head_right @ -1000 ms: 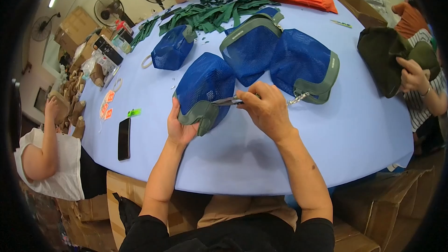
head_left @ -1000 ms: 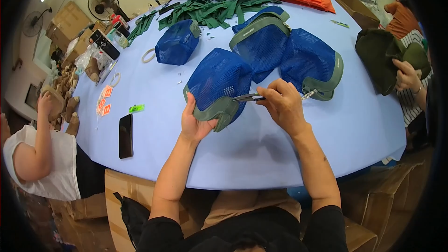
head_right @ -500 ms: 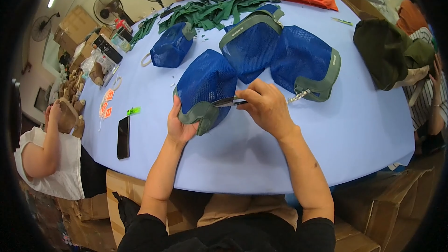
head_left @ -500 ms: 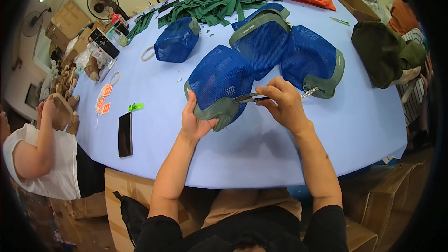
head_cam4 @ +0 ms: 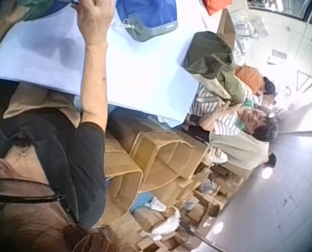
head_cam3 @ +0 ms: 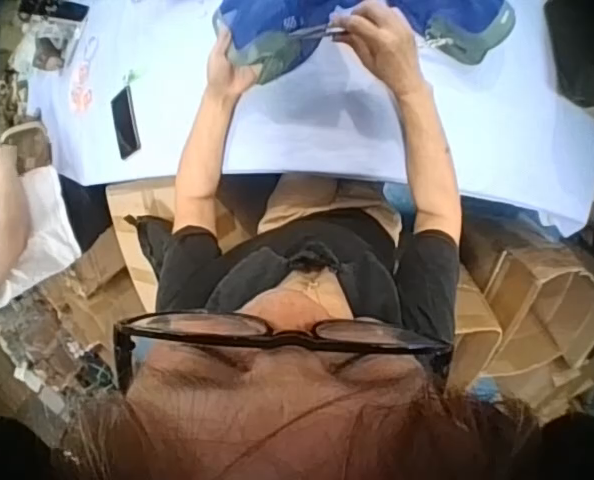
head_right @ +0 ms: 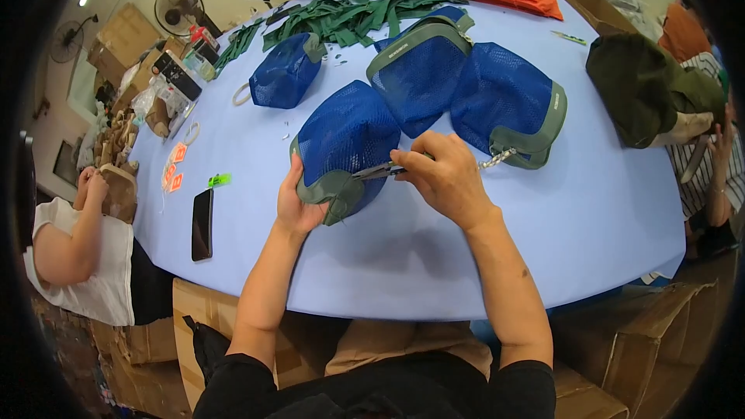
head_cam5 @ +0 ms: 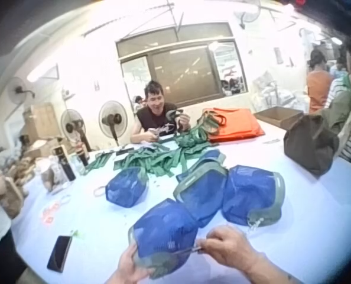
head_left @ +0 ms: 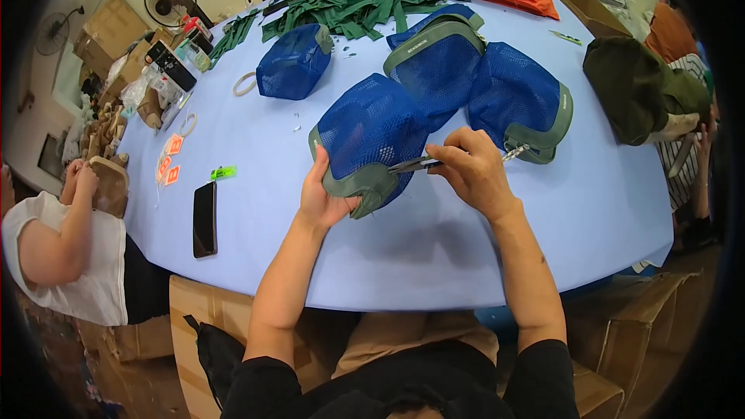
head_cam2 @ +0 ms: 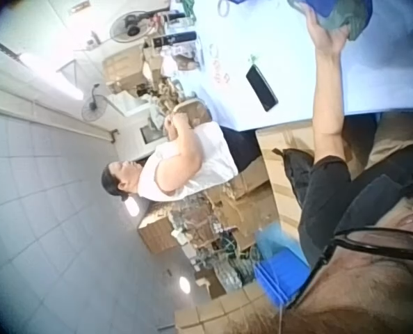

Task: Trimming excess threads from blue mesh bags using snips.

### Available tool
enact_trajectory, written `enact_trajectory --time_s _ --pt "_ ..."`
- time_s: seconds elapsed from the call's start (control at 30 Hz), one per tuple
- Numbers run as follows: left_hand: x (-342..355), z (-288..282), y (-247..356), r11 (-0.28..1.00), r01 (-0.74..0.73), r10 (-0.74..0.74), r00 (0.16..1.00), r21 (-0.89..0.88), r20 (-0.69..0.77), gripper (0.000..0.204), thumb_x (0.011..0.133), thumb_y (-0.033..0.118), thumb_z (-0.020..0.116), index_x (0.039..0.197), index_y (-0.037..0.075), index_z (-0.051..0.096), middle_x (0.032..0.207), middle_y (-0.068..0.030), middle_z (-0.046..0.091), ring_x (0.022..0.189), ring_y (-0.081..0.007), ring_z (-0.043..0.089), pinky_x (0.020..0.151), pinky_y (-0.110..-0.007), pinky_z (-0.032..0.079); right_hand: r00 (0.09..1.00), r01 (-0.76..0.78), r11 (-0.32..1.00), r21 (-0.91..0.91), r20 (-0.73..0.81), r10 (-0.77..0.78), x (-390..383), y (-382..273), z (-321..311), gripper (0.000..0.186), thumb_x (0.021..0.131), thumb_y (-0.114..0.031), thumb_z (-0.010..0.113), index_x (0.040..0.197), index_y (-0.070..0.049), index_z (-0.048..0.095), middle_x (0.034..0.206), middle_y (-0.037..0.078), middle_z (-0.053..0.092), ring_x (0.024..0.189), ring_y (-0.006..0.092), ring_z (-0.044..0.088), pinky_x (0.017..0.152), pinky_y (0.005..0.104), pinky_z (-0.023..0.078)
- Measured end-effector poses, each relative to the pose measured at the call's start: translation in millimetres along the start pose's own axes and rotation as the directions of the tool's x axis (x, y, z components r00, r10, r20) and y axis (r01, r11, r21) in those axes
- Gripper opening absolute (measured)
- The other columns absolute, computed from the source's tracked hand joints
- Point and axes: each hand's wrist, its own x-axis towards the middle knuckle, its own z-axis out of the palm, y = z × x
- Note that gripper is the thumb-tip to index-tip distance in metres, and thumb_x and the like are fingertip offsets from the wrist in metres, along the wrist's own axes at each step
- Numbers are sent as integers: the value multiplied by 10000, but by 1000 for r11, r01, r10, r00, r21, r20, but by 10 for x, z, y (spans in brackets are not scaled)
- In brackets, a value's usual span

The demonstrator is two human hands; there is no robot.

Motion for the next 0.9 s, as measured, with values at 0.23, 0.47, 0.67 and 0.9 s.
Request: enact_trajectory --time_s 0.23,0.47,0.67,0.9 --pt "14 25 -19 995 -18 24 998 94 -62 577 906 485 249 1329 93 245 1318 -145 342 1188 -301 384 942 -457 375 980 -193 957 219 90 177 -91 17 124 323 603 -52 721 903 -90 607 745 26 508 668 190 514 569 293 380" --pt "34 -7 -26 1000 15 -14 1000 20 -28 578 904 486 266 1313 78 271 1293 -141 379 1159 -295 414 934 -428 383 927 -373 772 515 184 325 -100 -56 210 368 635 44 696 967 -73 589 777 33 477 688 135 497 559 237 418" --pt "36 -6 19 999 -42 42 999 -32 -5 580 903 489 259 1314 80 272 1302 -134 372 1158 -293 414 938 -428 378 978 -205 955 213 9 208 -40 26 106 327 599 -24 718 902 -72 604 736 49 522 622 207 512 542 299 404" --pt "12 -29 -9 999 -43 43 999 -3 -12 581 904 491 240 1324 91 253 1311 -137 357 1175 -293 399 931 -440 387 996 -82 996 42 -39 83 -49 -28 83 356 556 -49 733 880 -98 595 695 30 503 604 206 482 549 313 368"
